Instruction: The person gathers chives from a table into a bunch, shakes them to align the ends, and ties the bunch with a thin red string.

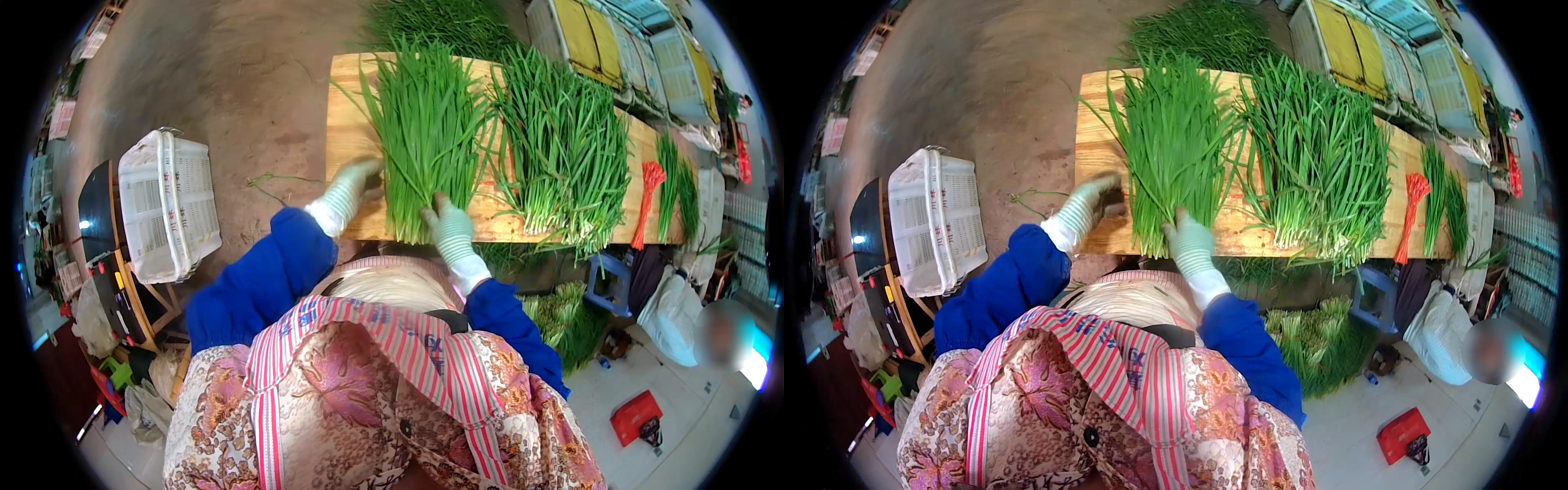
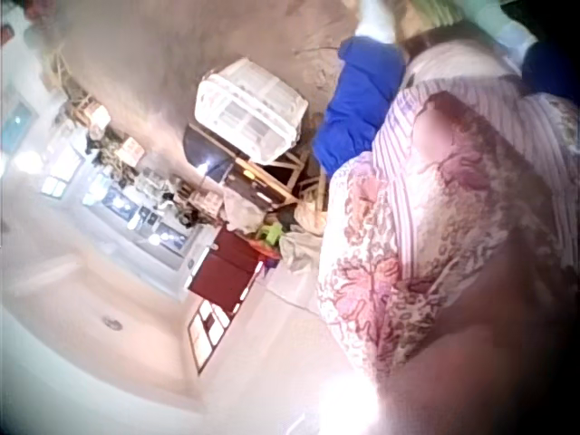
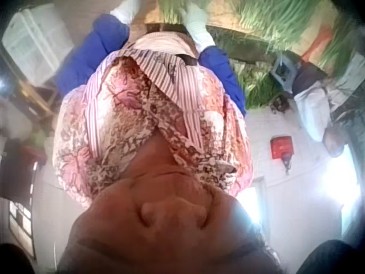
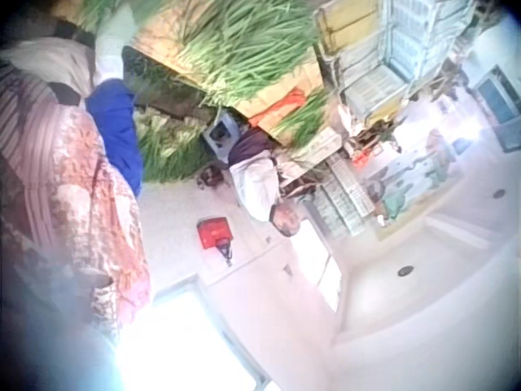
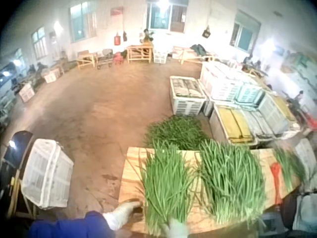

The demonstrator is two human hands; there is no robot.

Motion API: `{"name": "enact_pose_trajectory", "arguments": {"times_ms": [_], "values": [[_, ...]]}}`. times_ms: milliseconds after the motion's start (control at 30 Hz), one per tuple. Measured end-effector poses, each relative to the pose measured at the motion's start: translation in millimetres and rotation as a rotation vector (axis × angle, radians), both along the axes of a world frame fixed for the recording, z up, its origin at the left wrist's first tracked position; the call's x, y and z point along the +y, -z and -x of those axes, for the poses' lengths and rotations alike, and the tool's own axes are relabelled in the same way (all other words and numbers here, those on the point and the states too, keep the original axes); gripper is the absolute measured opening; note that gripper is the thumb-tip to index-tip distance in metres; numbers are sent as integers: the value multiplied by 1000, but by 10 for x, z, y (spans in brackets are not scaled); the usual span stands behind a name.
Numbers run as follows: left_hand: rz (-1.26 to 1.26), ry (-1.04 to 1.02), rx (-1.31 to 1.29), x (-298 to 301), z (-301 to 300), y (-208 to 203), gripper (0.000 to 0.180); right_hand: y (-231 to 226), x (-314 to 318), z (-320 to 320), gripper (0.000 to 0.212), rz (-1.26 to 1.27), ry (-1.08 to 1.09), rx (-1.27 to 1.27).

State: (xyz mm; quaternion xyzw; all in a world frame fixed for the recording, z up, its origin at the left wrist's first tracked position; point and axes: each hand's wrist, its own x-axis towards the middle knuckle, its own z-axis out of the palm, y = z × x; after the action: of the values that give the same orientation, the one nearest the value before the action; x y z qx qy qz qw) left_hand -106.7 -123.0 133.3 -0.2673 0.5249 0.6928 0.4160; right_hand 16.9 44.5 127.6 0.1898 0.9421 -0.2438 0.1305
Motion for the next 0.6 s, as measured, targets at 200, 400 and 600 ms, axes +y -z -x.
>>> {"name": "enact_pose_trajectory", "arguments": {"times_ms": [200,400,600], "values": [[228,88,103,-165,-184,291,49,-192,465,-137,33,165,367,112],[224,239,120,-41,-108,376,46,542,741,-31,36,136,422,19],[265,350,76,-57,-112,329,47,-119,162,-102,30,19,90,-25]]}}
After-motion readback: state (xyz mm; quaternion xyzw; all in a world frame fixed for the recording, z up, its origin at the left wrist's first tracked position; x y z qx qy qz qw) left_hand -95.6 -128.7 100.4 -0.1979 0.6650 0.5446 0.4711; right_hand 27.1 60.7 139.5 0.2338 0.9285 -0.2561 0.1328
